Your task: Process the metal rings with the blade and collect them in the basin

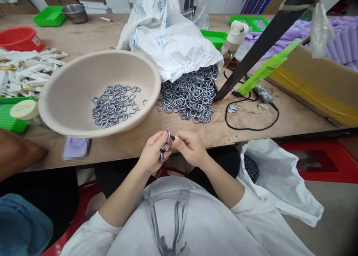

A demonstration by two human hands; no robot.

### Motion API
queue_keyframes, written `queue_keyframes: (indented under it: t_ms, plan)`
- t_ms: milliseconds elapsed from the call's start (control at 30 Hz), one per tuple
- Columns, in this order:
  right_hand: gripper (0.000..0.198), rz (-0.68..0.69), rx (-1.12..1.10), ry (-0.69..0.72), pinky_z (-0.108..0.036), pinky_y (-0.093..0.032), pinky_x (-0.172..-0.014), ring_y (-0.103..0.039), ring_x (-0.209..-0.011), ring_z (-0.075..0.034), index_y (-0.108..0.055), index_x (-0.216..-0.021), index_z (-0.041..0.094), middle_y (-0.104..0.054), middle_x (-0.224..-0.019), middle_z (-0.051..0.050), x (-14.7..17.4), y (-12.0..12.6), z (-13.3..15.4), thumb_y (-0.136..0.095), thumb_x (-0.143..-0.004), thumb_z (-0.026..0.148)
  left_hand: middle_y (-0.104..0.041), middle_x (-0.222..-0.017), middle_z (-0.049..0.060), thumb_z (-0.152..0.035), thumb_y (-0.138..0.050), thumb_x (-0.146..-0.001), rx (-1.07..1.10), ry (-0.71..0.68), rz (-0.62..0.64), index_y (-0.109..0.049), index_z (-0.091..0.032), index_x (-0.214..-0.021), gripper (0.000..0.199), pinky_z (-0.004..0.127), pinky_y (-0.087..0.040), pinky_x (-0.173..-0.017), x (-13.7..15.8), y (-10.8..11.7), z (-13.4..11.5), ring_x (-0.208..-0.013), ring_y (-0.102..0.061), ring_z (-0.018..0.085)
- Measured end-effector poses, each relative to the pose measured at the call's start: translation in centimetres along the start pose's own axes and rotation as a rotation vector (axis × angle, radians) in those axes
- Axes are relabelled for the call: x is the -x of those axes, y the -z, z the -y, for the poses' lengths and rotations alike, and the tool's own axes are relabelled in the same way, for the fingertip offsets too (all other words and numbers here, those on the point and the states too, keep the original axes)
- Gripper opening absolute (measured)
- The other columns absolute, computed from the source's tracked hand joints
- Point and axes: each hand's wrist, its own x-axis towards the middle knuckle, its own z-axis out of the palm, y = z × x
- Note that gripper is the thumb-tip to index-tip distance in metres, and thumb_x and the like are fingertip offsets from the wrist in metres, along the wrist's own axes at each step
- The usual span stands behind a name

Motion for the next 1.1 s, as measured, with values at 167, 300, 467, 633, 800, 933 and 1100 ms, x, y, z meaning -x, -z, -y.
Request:
queue_keyframes:
  t_ms: [167,300,467,633,800,933,1100]
  plan:
    - [0.048,-0.009,0.235,0.111,-0.027,-0.029,-0.057,-0.045,-0.058,-0.012,-0.054,-0.067,0.019,-0.052,-0.063,0.001,0.5,-0.1,0.6,-0.046,-0.099,0.053,-0.047,-0.053,-0.007,-0.047,-0.078,-0.077,0.023,0.019,0.005,-0.049,-0.018,-0.074,0.042,0.012,-0.026,-0.031,0.1,-0.2,0.2,-0.036,-0.04,0.004]
    - [0.047,-0.014,0.321,0.144,-0.027,-0.026,-0.056,-0.041,-0.055,-0.011,-0.046,-0.065,0.02,-0.045,-0.06,0.003,0.3,0.2,0.7,-0.046,-0.099,0.053,-0.047,-0.053,-0.007,-0.047,-0.078,-0.077,0.02,0.023,0.008,-0.047,-0.018,-0.072,0.043,0.012,-0.026,-0.031,0.2,-0.3,0.3,-0.037,-0.04,0.004]
    - [0.046,0.008,0.352,0.12,-0.028,-0.026,-0.057,-0.04,-0.057,-0.012,-0.046,-0.065,0.021,-0.046,-0.06,0.002,0.6,0.1,1.3,-0.046,-0.098,0.053,-0.046,-0.053,-0.007,-0.048,-0.079,-0.075,0.006,0.031,-0.009,-0.048,-0.018,-0.073,0.043,0.011,-0.025,-0.031,0.3,-0.4,0.1,-0.037,-0.039,0.004]
    - [0.047,-0.03,0.251,0.009,-0.027,-0.028,-0.058,-0.043,-0.059,-0.013,-0.047,-0.064,0.021,-0.047,-0.06,0.002,0.2,0.5,-0.7,-0.046,-0.098,0.054,-0.046,-0.053,-0.007,-0.047,-0.082,-0.073,-0.019,0.059,0.04,-0.05,-0.017,-0.072,0.044,0.011,-0.024,-0.032,0.9,-0.4,0.1,-0.037,-0.04,0.004]
    - [0.049,-0.249,0.361,-0.231,-0.027,-0.031,-0.06,-0.047,-0.059,-0.015,-0.051,-0.065,0.021,-0.048,-0.058,0.003,-2.4,2.0,-4.5,-0.045,-0.098,0.056,-0.047,-0.052,-0.005,-0.048,-0.078,-0.077,-0.045,0.14,0.099,-0.051,-0.015,-0.068,0.044,0.012,-0.025,-0.031,1.7,0.0,0.0,-0.036,-0.04,0.004]
    - [0.031,-0.137,0.725,-0.231,-0.031,-0.041,-0.072,-0.065,-0.088,-0.024,-0.067,-0.112,0.023,-0.071,-0.103,-0.006,-5.8,1.1,-4.3,-0.059,-0.094,0.046,-0.05,-0.056,-0.005,-0.042,-0.078,-0.076,0.022,0.099,-0.007,-0.06,-0.014,-0.081,0.034,0.012,-0.027,-0.03,1.1,1.2,-0.3,-0.038,-0.041,0.004]
    - [0.025,0.013,1.038,-0.275,-0.036,-0.046,-0.075,-0.068,-0.094,-0.028,-0.067,-0.114,0.019,-0.067,-0.116,-0.014,-10.0,-0.1,-3.7,-0.052,-0.097,0.03,-0.061,-0.068,-0.002,-0.026,-0.072,-0.074,0.062,0.034,-0.12,-0.062,-0.017,-0.1,0.029,0.012,-0.029,-0.03,0.4,2.4,-0.6,-0.043,-0.049,0.007]
